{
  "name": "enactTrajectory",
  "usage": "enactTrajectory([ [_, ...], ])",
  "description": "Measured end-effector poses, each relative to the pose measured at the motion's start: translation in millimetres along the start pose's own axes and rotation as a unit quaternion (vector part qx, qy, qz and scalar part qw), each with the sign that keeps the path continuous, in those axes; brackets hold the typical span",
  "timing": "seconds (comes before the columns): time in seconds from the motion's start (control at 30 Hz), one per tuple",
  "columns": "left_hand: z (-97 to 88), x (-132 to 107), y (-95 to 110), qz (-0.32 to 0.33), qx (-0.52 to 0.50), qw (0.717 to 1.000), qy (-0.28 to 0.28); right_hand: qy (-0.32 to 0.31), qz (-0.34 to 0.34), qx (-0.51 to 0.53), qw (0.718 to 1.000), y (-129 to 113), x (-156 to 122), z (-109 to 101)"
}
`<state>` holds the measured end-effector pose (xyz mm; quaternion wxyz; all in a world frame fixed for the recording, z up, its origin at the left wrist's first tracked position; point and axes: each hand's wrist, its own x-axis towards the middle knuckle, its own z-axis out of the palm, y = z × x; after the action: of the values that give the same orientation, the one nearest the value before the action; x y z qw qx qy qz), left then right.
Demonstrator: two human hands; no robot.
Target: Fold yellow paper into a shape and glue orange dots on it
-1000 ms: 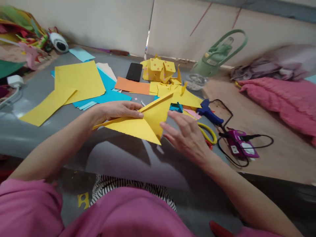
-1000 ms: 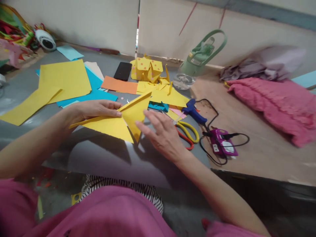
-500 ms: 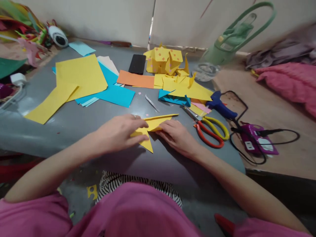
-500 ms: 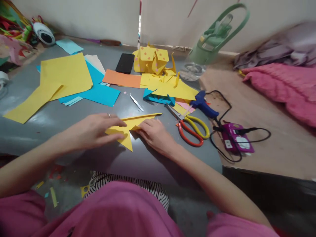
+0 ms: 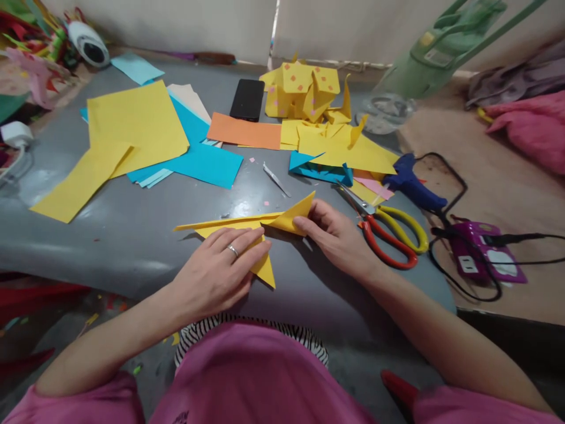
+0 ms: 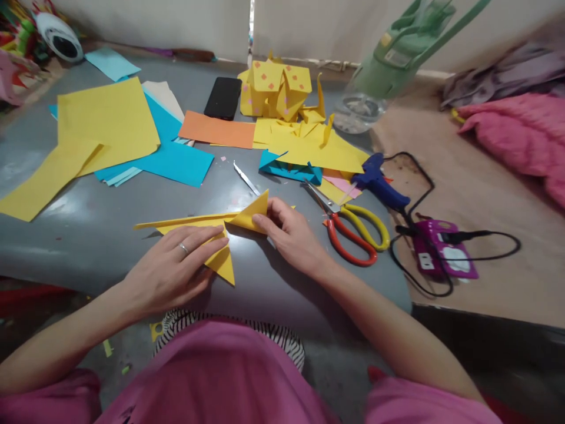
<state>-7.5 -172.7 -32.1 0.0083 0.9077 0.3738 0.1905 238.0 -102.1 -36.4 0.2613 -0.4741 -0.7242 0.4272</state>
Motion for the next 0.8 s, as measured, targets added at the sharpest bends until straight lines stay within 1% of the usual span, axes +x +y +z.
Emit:
enactTrajectory([
  [0.07,0.6,-1,-1,0.003,0.022,0.999,0.026,0.009,0.011,0.055,0.998,2,1,0],
  [0.13,0.9,-2,-2,0.014,0.043,0.997,0.055,0.018,0.015,0.072,0.997,2,2,-1],
  [0.23,-0.3,-3,-2,0.04,0.059,0.995,0.076,0.022,0.004,0.019,1.0,-1,0,-2],
  [0.3,-1.1,-3,0,0.03,0.065,0.995,0.069,0.012,-0.005,-0.022,1.0,-6,-1,-3],
  [0.37,-0.5,-3,2,-0.003,0.056,0.997,0.055,-0.015,-0.021,-0.053,0.998,-12,-4,-4],
  [0.43,1.3,-4,4,-0.036,0.031,0.998,0.042,-0.052,-0.056,-0.082,0.994,-17,-5,-5],
  [0.53,4.1,-4,7,-0.066,0.006,0.997,0.034,-0.107,-0.116,-0.121,0.98,-19,-6,-4],
  [0.6,5.2,-4,8,-0.093,0.008,0.995,0.036,-0.124,-0.13,-0.139,0.974,-18,-5,-2],
  [0.67,6.3,-2,9,-0.132,0.015,0.991,0.03,-0.111,-0.112,-0.155,0.975,-19,-4,1],
  [0.73,7.8,0,9,-0.184,0.025,0.982,0.026,-0.085,-0.074,-0.164,0.98,-20,-3,4],
  [0.8,9.3,2,8,-0.236,0.014,0.971,0.03,-0.068,-0.038,-0.162,0.984,-22,-2,6],
])
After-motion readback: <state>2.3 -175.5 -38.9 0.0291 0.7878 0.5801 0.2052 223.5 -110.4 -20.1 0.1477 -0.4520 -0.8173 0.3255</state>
